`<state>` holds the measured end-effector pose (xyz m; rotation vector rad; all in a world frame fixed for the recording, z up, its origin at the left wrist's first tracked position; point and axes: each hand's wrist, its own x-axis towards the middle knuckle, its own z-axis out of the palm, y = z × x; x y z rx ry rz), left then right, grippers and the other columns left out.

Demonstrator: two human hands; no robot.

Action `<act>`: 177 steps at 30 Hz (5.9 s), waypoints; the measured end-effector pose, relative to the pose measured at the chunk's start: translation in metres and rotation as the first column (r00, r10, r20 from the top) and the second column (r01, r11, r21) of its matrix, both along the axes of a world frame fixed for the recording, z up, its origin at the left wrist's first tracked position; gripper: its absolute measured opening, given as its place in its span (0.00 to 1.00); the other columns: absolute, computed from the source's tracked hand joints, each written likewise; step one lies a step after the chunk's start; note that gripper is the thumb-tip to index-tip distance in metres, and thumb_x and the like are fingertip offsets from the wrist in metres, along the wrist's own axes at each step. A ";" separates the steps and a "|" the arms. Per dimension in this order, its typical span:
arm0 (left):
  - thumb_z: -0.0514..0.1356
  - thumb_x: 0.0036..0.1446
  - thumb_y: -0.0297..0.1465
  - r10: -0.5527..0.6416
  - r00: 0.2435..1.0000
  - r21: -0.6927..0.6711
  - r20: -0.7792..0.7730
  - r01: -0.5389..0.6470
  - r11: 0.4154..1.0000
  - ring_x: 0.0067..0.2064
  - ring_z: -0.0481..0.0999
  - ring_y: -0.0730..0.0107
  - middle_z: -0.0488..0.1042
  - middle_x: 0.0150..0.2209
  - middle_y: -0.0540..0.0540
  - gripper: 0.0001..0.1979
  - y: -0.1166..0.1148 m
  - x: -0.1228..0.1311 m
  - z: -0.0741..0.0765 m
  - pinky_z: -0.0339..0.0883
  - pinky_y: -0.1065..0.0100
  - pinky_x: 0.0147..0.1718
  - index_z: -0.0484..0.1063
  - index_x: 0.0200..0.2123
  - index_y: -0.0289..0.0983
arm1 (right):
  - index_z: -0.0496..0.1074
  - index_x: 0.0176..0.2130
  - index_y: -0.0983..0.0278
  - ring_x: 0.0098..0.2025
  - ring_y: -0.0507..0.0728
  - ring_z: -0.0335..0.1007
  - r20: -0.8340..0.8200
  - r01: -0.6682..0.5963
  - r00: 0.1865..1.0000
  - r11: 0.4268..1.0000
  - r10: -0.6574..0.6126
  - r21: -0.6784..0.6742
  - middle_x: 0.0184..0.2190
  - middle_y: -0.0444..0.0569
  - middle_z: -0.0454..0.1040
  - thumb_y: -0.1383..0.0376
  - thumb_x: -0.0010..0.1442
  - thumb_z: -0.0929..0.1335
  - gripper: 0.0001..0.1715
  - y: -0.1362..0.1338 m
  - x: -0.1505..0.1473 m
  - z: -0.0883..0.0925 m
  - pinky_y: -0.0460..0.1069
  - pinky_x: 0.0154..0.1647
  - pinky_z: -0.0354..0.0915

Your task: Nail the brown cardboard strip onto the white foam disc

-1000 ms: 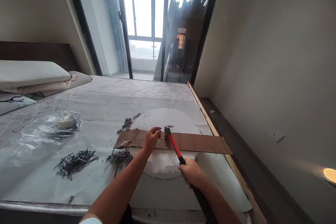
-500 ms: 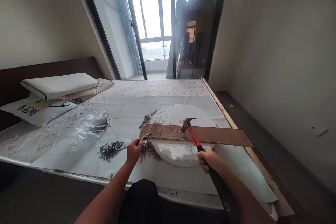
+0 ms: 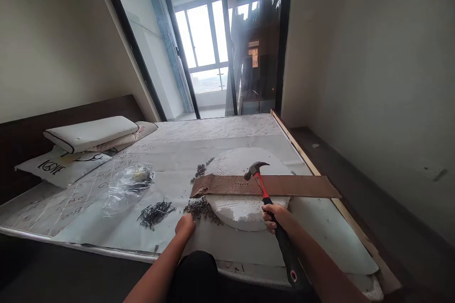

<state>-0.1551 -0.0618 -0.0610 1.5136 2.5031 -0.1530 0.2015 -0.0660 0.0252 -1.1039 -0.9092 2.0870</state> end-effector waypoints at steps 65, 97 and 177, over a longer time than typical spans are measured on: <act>0.47 0.60 0.37 -0.637 0.764 0.529 0.099 0.502 0.685 0.29 0.71 0.66 0.73 0.26 0.43 0.21 0.144 0.207 0.030 0.58 0.67 0.30 0.73 0.23 0.35 | 0.57 0.26 0.61 0.12 0.46 0.46 0.509 -0.074 0.837 0.880 -0.200 0.468 0.13 0.34 0.51 0.58 0.55 0.60 0.11 -0.006 0.026 0.034 0.44 0.14 0.48; 0.49 0.43 0.29 -0.462 0.421 0.613 0.781 -0.371 0.697 0.28 0.70 0.70 0.75 0.28 0.47 0.17 0.145 0.180 0.027 0.63 0.70 0.29 0.75 0.32 0.35 | 0.61 0.30 0.62 0.11 0.46 0.48 0.596 -0.085 0.777 0.904 -0.204 0.420 0.14 0.35 0.54 0.57 0.53 0.61 0.11 -0.002 0.014 0.020 0.44 0.11 0.51; 0.45 0.61 0.37 -0.671 0.684 0.520 0.286 0.478 0.708 0.58 0.64 0.64 0.73 0.50 0.45 0.19 0.154 0.213 0.048 0.55 0.61 0.55 0.75 0.40 0.40 | 0.53 0.29 0.60 0.08 0.45 0.46 0.092 0.121 0.987 0.985 -0.133 0.122 0.10 0.31 0.54 0.60 0.40 0.62 0.13 0.024 0.045 0.005 0.43 0.07 0.48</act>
